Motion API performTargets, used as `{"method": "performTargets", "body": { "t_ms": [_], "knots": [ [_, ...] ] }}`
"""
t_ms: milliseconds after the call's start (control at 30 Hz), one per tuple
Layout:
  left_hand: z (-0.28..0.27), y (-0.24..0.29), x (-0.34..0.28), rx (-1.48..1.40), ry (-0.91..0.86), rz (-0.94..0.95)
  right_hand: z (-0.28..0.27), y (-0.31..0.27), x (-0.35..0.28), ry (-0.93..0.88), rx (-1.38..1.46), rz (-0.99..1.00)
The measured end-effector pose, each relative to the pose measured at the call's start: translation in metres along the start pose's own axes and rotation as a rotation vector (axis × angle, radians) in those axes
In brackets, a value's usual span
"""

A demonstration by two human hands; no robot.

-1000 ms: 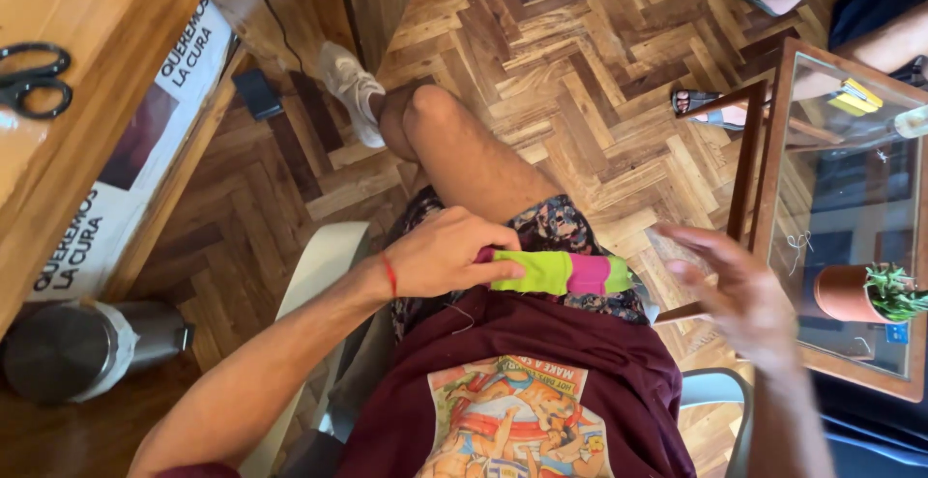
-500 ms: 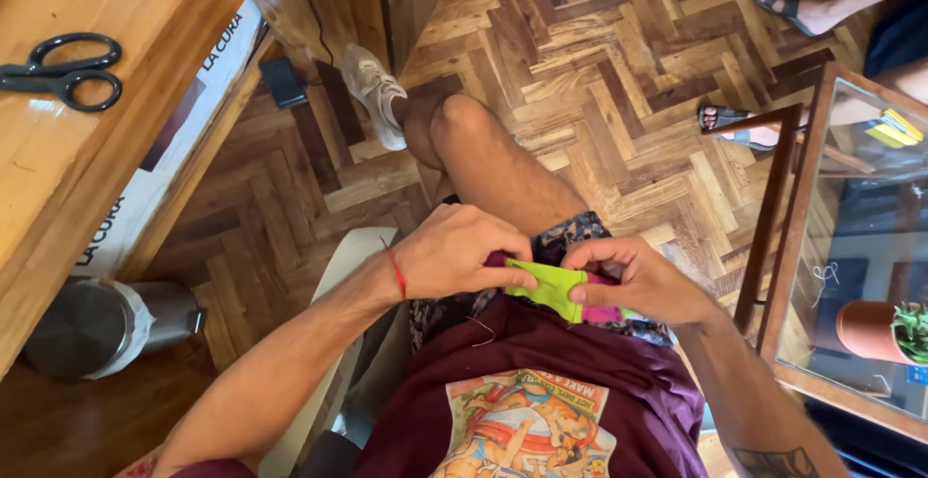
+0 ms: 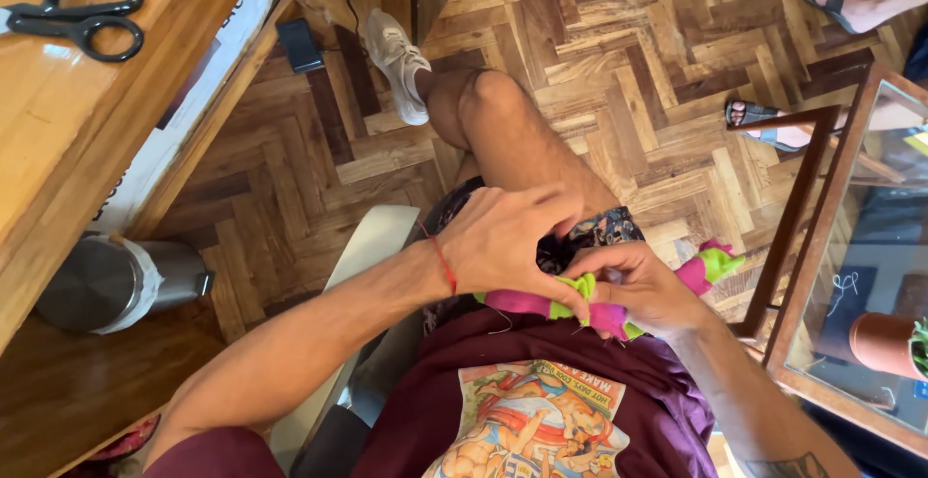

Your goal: Folding and knotting a long pink and green fabric strip to create a decorative pattern

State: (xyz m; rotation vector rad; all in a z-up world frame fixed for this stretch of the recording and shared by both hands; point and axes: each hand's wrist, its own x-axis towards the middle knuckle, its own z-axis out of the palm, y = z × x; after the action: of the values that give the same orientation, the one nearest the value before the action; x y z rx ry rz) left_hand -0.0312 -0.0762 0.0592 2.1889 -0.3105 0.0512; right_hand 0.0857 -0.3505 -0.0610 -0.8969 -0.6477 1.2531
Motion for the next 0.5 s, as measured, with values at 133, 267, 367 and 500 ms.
{"method": "performTargets", "body": {
  "t_ms": [133,267,367,500],
  "knots": [
    [-0.006,-0.019,0.001,0.018,-0.223,-0.062,0.029,-0.028,-0.006,0.166,0.001,-0.013],
    [0.0,-0.043,0.003,-0.228,-0.231,0.045,0.025,-0.023,-0.019,0.288,-0.027,-0.041],
    [-0.002,-0.032,0.0,-0.143,-0.162,0.112,0.025,-0.02,-0.018,0.26,-0.043,-0.04],
    [0.013,-0.025,-0.004,-0.027,-0.087,0.204,0.023,-0.009,-0.005,0.212,-0.1,-0.041]
  ]
}}
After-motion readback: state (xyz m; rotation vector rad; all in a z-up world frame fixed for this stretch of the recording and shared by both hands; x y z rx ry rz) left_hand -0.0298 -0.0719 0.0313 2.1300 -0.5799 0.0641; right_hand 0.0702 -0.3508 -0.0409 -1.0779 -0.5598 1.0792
